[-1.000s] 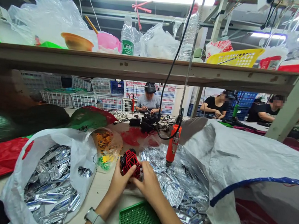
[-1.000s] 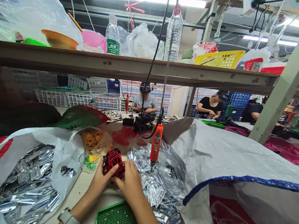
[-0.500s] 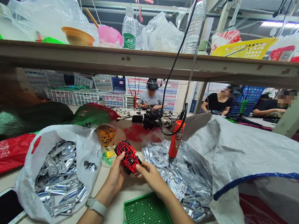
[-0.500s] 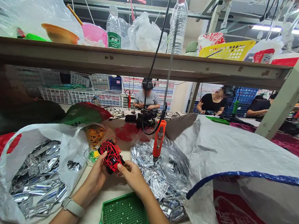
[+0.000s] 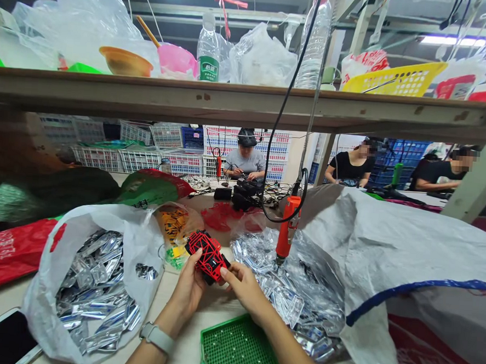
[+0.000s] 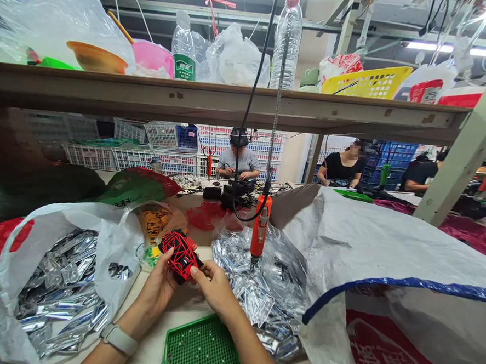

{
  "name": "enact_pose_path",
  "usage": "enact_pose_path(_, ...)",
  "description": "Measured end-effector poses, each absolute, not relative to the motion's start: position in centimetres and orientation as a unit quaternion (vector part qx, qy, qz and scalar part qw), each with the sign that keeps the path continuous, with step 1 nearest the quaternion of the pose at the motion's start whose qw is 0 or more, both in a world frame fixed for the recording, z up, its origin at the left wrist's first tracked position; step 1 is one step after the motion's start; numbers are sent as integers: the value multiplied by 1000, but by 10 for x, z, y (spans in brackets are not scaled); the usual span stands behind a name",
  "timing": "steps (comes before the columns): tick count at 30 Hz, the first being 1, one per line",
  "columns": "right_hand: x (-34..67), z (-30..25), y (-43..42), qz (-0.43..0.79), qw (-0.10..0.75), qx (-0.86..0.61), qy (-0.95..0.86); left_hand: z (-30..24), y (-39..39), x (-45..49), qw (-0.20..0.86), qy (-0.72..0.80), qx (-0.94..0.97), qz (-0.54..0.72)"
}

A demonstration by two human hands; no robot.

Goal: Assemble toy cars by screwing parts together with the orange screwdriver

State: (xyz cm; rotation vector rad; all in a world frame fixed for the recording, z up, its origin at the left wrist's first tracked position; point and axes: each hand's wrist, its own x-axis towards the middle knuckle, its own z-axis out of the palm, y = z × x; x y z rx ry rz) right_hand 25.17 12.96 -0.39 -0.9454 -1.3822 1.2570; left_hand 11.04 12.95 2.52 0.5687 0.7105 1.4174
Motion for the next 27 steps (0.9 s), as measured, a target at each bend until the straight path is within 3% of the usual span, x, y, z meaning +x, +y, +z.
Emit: enact_pose_path(27,249,-8,131,548,472,-404,-560,12,135,110,636,321,299,634)
